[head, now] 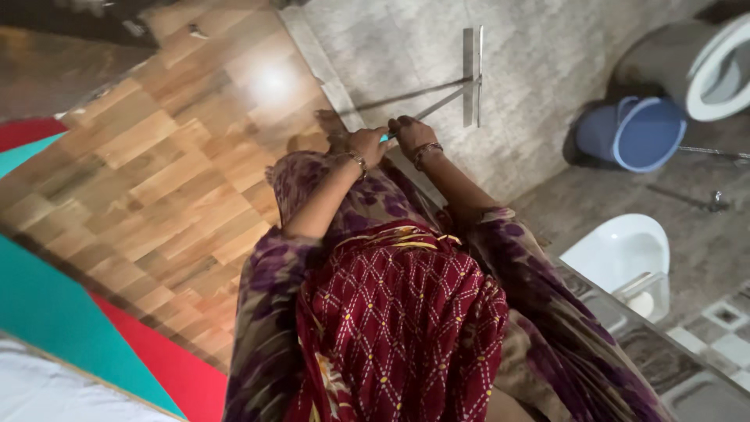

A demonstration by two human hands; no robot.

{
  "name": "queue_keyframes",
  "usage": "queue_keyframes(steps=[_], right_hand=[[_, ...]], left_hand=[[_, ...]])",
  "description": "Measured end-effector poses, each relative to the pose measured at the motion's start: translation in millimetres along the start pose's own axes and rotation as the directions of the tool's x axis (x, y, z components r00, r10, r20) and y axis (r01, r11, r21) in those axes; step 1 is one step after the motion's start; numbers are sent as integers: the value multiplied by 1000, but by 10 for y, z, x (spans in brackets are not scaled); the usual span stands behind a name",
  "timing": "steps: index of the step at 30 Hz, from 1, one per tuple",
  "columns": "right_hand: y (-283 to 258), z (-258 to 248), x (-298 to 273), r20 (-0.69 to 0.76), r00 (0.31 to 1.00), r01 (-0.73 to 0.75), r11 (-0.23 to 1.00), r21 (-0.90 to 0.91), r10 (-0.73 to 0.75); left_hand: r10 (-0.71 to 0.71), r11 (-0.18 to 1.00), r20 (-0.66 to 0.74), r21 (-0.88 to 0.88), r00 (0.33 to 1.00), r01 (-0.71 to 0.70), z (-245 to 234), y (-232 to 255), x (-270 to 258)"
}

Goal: The person wipes a tiled floor using a squeegee, moving it back and forth across the surface near a doorway and then into a bathroom area.

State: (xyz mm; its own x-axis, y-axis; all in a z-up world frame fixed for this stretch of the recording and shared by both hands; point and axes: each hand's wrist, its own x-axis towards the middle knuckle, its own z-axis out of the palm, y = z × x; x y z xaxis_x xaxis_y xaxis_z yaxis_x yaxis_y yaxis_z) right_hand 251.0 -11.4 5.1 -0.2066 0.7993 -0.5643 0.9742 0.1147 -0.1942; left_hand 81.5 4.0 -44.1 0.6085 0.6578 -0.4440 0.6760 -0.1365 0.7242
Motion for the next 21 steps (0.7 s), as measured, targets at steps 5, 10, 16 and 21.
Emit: queue_keyframes(steps=[5, 10, 16, 21], right_hand=[[785, 300, -246, -17, 988, -151, 980, 127, 154], [1117, 499, -379, -47, 961, -251, 928, 276, 274], [1077, 356, -291, -133, 951, -225, 918, 325, 280], [816, 161, -27, -214, 957, -136, 955, 263, 195]], left_hand=[[71, 997, 144, -32, 987, -67, 641, 401, 658], [-69, 988, 306, 155, 949, 21, 492, 885, 839], [59, 972, 233, 208, 971, -109, 338, 852, 987], [-18, 984, 209, 176, 978, -20, -292, 729, 792]])
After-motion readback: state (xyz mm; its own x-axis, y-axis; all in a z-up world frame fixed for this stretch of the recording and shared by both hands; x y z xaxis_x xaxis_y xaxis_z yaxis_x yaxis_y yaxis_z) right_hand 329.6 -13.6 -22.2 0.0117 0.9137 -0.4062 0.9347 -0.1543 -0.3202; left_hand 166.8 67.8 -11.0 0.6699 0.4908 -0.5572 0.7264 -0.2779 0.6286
